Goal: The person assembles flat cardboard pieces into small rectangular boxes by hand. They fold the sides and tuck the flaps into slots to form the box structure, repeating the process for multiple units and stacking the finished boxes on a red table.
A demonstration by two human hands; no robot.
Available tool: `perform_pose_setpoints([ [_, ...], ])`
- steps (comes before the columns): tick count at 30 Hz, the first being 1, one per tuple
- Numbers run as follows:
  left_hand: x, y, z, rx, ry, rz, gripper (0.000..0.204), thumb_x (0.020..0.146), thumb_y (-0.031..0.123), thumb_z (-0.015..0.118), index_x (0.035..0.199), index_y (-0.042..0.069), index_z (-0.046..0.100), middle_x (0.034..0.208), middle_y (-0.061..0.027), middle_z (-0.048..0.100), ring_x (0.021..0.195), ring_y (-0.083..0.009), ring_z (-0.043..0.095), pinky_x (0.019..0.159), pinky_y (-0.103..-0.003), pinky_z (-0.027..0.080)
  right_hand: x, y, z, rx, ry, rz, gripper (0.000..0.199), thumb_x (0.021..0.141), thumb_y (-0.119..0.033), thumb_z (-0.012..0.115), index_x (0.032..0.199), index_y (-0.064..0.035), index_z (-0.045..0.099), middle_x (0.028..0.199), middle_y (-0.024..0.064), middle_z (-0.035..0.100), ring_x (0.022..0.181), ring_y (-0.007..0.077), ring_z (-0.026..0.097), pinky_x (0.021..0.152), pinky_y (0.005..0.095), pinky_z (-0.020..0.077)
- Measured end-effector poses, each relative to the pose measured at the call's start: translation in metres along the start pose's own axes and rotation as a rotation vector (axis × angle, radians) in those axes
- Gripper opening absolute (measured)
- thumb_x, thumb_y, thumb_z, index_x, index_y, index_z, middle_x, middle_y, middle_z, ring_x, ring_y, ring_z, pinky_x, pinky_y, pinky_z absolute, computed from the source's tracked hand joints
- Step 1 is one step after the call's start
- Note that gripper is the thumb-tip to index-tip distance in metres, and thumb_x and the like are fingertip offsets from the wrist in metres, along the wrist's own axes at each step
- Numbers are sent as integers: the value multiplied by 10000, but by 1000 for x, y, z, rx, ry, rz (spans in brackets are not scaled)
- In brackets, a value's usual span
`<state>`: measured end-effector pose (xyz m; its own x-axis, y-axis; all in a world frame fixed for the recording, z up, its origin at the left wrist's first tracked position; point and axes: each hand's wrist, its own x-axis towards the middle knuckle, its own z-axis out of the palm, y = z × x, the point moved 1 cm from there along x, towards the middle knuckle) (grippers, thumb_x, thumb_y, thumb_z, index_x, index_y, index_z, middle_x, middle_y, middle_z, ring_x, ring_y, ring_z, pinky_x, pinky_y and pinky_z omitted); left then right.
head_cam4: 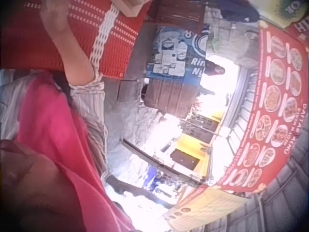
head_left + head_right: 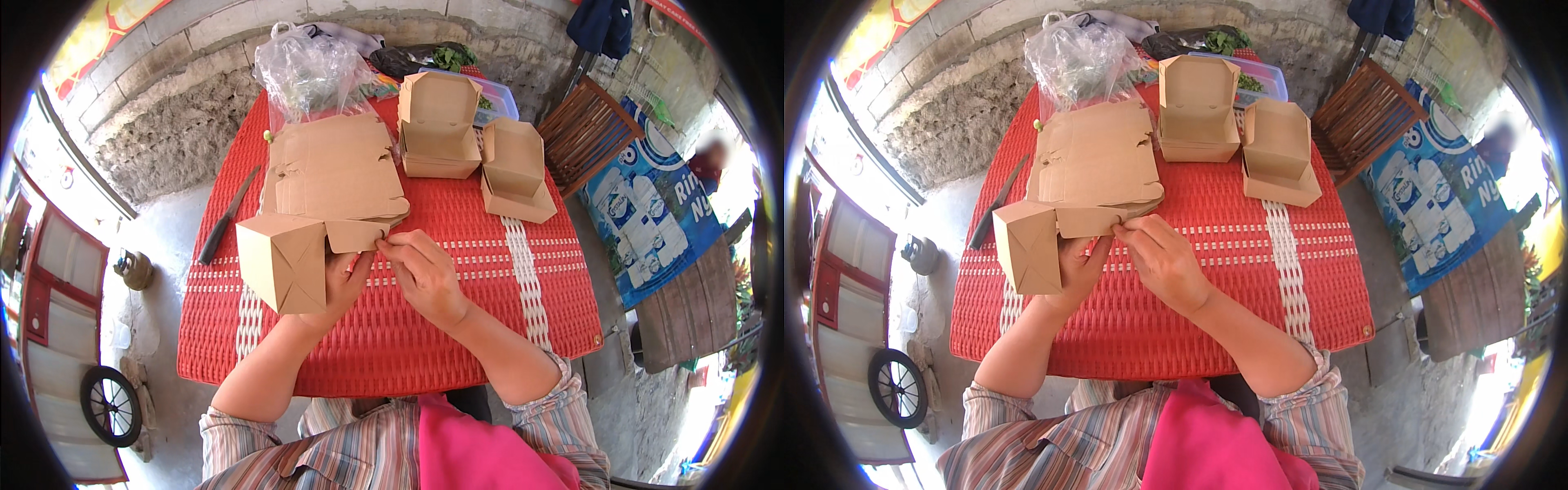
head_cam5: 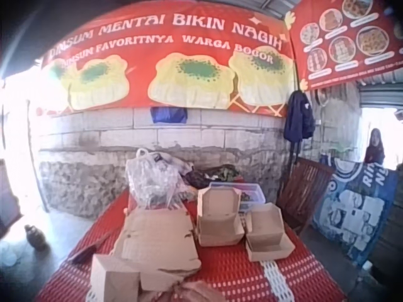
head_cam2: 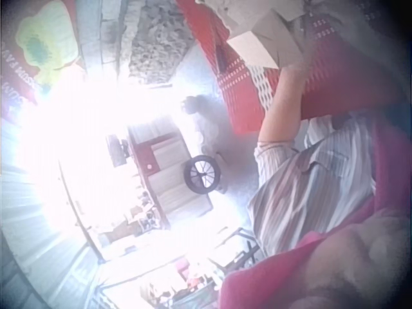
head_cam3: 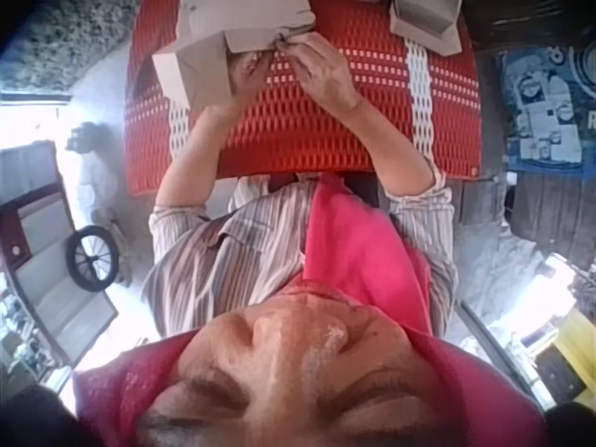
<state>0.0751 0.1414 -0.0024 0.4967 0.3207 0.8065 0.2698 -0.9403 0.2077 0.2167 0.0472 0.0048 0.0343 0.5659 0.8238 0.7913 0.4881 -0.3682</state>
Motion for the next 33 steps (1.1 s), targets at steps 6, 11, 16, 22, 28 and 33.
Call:
perform_pose_setpoints([
  [6,10,6,-6,17,-20,31,172,821,0,690,984,51,711,866,-109,702,783,-266,672,712,-359,506,-4,8,2,-22,-28,-21,258,748,66,680,993,16,619,960,127,583,855,304,599,744,383,521],
  [11,6,3,-3,-177,-111,-128,161,832,2,679,986,37,708,888,-112,710,818,-269,680,734,-356,510,-2,7,4,-132,-26,-37,272,747,4,716,998,-9,614,991,112,574,885,299,591,790,397,504],
  [16,9,9,-2,-81,-45,-20,167,829,4,676,987,48,708,904,-108,711,838,-269,678,744,-357,514,-2,13,1,-193,-2,-87,308,701,37,743,979,-8,619,959,113,593,854,309,595,743,389,504],
  [22,14,23,-2,90,-9,43,198,807,3,672,995,61,693,932,-100,704,878,-273,666,792,-373,506,0,13,-2,-207,-4,-66,354,641,54,739,957,-13,595,934,113,588,852,298,601,734,386,506],
  [28,13,30,5,141,-134,-12,286,805,-16,635,1078,64,661,1022,-101,688,963,-288,652,868,-396,493,-6,23,6,-276,-18,22,336,658,53,719,954,-4,571,914,118,583,860,299,615,742,372,521],
  [33,9,24,9,349,-153,133,320,778,61,653,1097,91,649,1082,-114,668,974,-308,624,803,-427,495,-7,33,6,-243,-17,69,302,689,48,709,952,4,568,910,127,587,864,311,624,744,377,529],
])
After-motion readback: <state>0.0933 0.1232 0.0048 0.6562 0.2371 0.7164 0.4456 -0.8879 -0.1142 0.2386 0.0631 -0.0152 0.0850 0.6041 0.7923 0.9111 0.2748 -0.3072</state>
